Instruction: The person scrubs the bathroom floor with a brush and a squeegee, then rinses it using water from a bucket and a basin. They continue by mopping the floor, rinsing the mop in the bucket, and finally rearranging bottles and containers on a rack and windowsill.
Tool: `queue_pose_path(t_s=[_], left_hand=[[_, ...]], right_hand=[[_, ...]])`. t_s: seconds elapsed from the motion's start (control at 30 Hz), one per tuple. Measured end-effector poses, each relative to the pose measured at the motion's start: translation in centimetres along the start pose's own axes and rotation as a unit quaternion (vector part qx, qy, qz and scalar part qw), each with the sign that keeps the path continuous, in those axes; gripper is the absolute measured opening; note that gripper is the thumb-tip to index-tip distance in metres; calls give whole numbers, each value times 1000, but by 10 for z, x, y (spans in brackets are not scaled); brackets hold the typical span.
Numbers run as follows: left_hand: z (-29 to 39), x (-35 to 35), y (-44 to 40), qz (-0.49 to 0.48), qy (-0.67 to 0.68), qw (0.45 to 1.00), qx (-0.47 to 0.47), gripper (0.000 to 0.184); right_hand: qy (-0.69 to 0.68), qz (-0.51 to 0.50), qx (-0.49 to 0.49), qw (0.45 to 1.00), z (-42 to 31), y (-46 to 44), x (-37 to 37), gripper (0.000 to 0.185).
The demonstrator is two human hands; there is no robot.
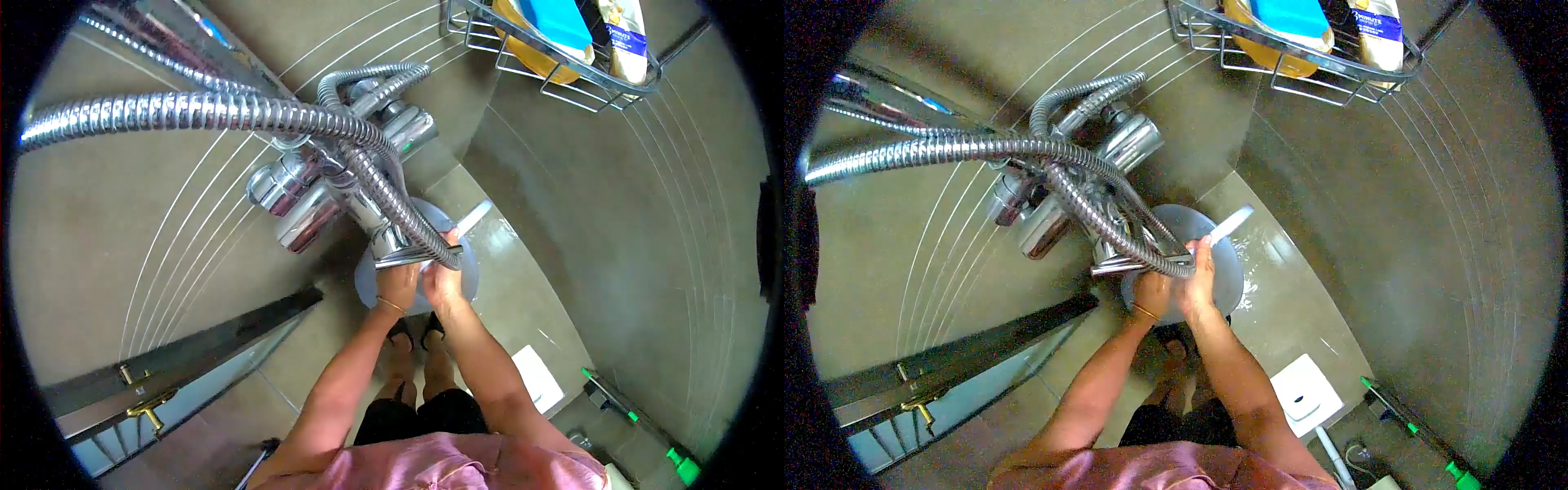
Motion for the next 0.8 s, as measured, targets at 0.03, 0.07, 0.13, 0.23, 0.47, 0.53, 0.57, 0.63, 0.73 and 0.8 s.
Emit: queue_pose_path(t_s=[0.03,0.07,0.13,0.23,0.47,0.53,0.57,0.63,0.73,0.8], left_hand=[[-1,-1,3,-14,-13,1000,18,24],[6,3,3,-26,-28,999,35,24],[14,2,6,20,-53,998,9,20],[25,5,29,-90,-57,994,-13,21],[19,6,65,-25,67,988,137,26],[-6,6,80,-14,76,985,157,28],[-20,4,87,-10,80,983,168,29],[-39,-11,94,-87,89,972,199,27],[-39,-12,100,-162,33,978,126,22],[-37,-4,107,-191,-54,980,1,23]], right_hand=[[46,22,12,999,2,0,6,40],[122,44,34,991,-7,4,3,39],[162,-5,32,986,-34,7,-3,38],[-65,23,-40,997,-86,-36,15,41],[-39,32,-100,994,-47,-84,24,42],[-42,75,-82,993,-22,-65,-4,35],[47,55,-71,995,-1,-51,-4,32],[266,75,-4,961,16,5,-35,28],[233,125,-60,963,34,-37,40,24],[200,146,-154,957,18,-25,47,21]])
Point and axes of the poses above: each hand's wrist, its own y-axis away from the middle knuckle, its own x-axis out of the back of the hand, z = x × y, the point moved 2 cm from there along -y, towards the middle knuckle, and after that the axes turned 2 degrees about -y, right-handed, at the moved point
